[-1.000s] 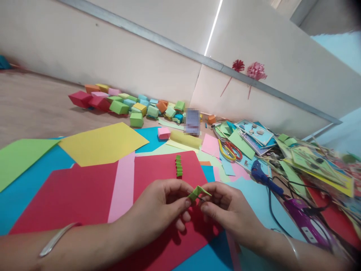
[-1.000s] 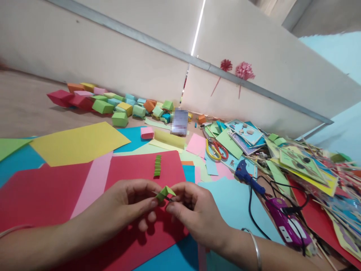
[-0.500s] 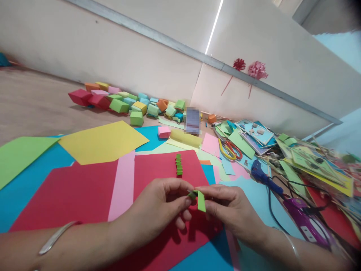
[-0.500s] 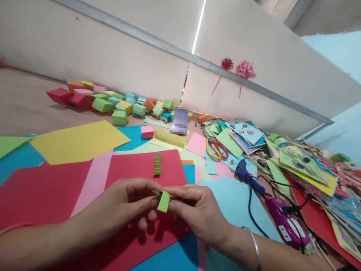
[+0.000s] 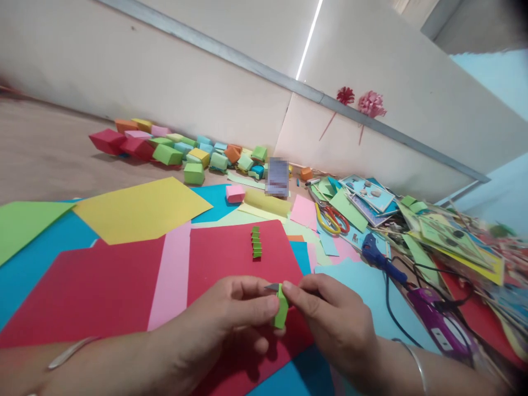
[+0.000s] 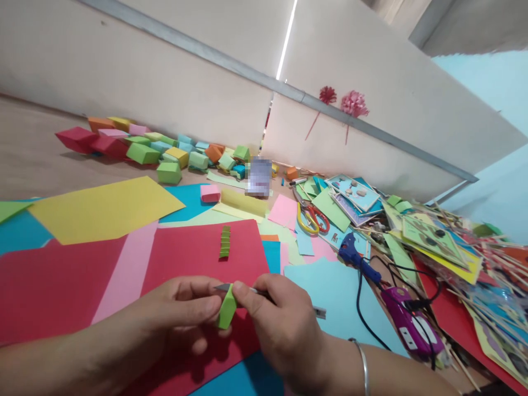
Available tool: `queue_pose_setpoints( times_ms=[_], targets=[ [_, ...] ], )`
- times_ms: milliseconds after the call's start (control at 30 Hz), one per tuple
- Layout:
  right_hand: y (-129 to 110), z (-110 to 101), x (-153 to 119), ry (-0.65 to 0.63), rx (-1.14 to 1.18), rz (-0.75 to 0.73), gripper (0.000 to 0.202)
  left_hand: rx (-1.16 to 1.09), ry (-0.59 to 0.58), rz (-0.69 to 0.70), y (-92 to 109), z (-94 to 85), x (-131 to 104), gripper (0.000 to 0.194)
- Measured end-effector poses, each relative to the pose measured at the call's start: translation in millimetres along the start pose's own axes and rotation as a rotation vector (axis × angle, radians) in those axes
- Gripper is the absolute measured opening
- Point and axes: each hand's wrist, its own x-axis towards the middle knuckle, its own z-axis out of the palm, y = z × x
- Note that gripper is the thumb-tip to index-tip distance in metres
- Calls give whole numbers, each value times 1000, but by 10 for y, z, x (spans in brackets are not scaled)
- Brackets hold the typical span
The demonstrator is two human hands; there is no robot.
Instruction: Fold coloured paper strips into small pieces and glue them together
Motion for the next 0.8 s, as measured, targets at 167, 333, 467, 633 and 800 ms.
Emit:
queue_pose_setpoints(
  times_ms=[167,333,467,633,800],
  targets=[
    [-20,81,-15,-21,28,193,39,194,56,57,-10,5,28,33],
    [17,25,37,-61,150,-170,26,485,199,233,121,29,6,22],
    [-49,-41,47,-80,133,-199,14,677,218,351,137,57,-68,16],
    [-92,-34,-69,-31,-37,-391,26,751,157,298,37,83,-128,12],
    [-40,18,-147,99,-213,-519,32,493,53,40,-37,74,-94,15]
  ],
)
